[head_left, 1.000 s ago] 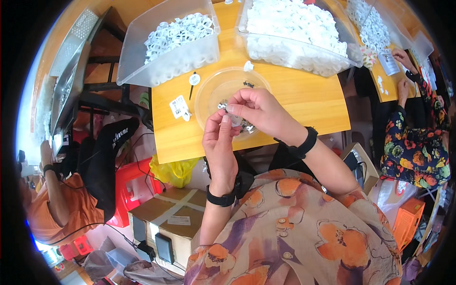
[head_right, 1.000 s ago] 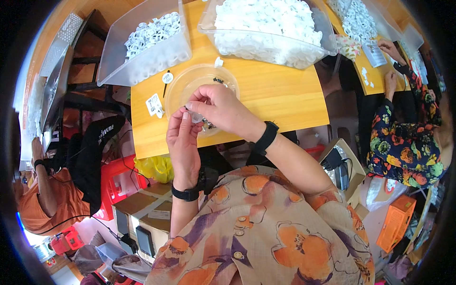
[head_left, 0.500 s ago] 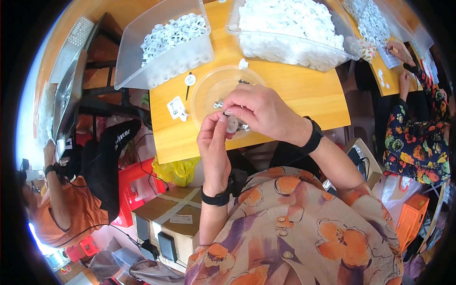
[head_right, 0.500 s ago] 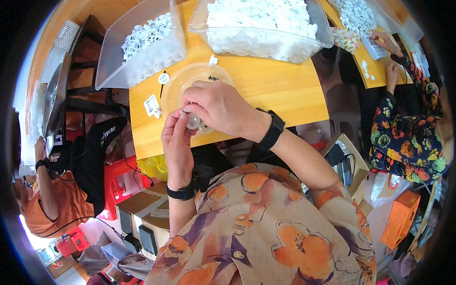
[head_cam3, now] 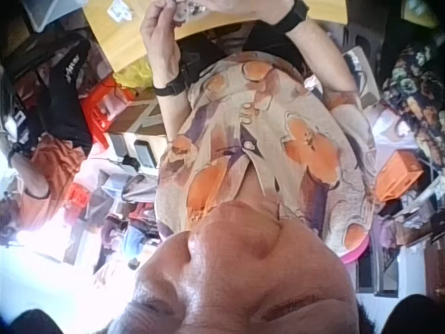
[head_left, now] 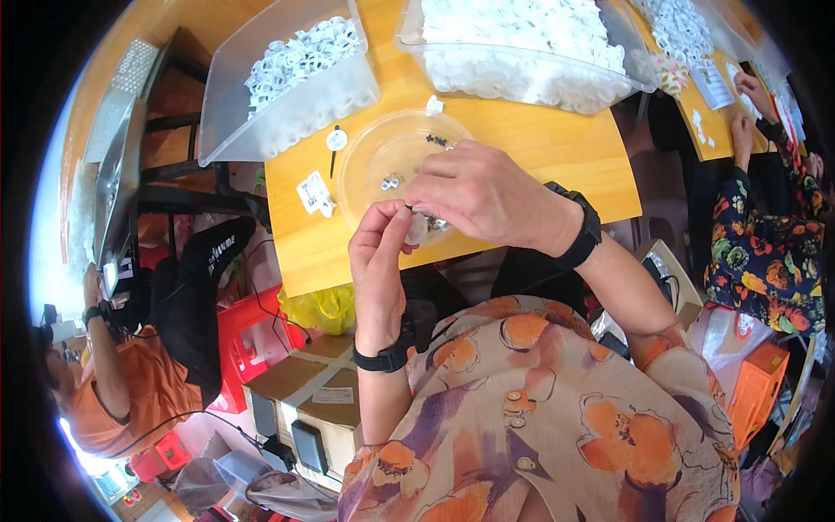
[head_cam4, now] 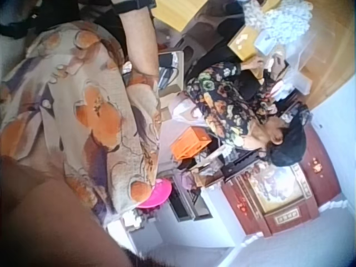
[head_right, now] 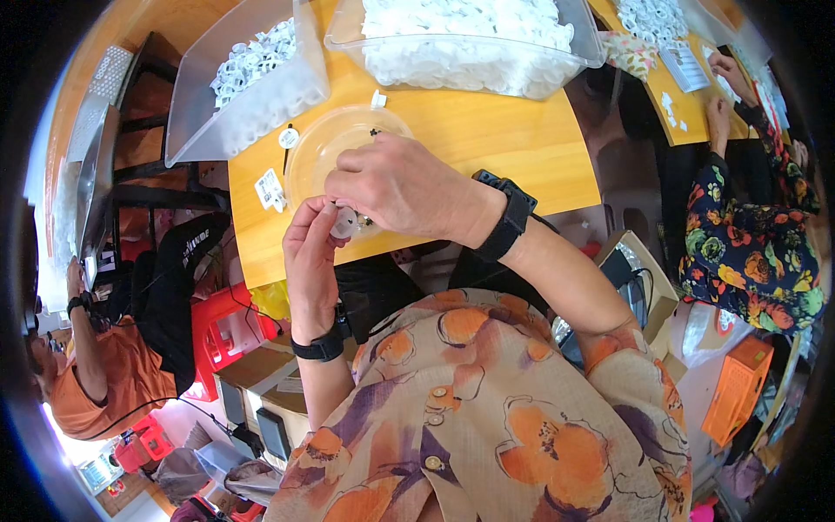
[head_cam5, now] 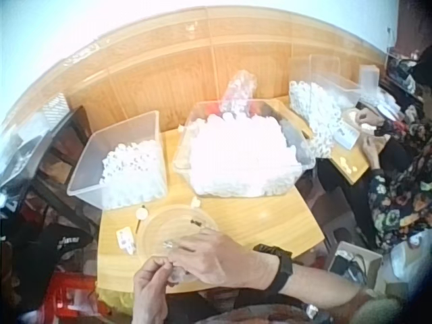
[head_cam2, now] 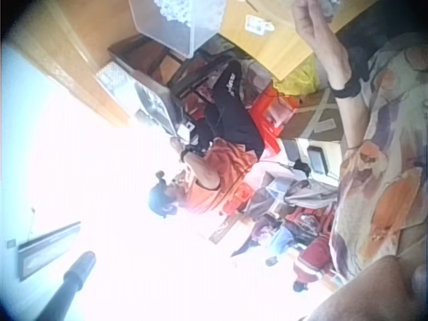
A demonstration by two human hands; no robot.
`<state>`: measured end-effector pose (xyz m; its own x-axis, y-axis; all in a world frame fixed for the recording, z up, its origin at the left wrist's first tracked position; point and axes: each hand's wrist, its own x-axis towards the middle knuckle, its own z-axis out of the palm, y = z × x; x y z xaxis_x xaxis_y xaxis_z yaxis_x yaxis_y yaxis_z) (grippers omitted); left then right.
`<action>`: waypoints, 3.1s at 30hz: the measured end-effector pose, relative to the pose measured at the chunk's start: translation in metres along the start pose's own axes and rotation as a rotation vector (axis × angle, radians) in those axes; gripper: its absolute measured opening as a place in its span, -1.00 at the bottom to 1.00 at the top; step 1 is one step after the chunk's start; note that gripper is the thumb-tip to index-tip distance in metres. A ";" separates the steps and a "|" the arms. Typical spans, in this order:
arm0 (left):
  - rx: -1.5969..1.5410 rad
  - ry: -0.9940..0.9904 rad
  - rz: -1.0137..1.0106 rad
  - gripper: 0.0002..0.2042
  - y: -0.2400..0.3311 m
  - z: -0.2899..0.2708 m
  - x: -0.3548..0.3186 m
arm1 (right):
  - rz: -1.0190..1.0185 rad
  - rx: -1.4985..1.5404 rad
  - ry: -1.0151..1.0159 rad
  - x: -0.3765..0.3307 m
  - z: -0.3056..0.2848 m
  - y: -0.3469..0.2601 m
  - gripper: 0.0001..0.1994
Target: The person picks up a white plastic base and a small black component, fits the component into the base, and places the assembled unit into a small white box, repeating the process.
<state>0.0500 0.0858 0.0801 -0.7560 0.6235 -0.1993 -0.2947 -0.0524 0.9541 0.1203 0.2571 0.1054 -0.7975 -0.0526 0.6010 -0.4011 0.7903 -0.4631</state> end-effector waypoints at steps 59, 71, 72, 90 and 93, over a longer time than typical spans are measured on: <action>0.038 0.003 0.278 -0.69 -0.011 0.004 0.001 | 0.601 0.686 0.186 -0.014 0.015 -0.022 -0.89; 0.119 0.115 0.357 -0.70 -0.014 0.005 0.000 | 0.588 0.817 0.108 -0.012 0.021 -0.015 -0.93; 0.138 0.105 0.351 -0.71 -0.013 0.004 0.000 | 0.589 0.816 0.109 -0.013 0.021 -0.013 -0.93; -0.203 0.071 0.184 -0.68 -0.013 0.019 -0.003 | 0.554 0.528 0.349 -0.012 0.026 -0.024 -0.88; -0.242 0.050 0.159 -0.68 -0.011 0.020 -0.005 | 0.556 0.504 0.336 -0.012 0.025 -0.025 -0.87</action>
<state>0.0681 0.0989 0.0750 -0.8299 0.5537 -0.0684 -0.2968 -0.3344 0.8945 0.1289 0.2228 0.0939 -0.7943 0.5142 0.3236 -0.2054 0.2739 -0.9396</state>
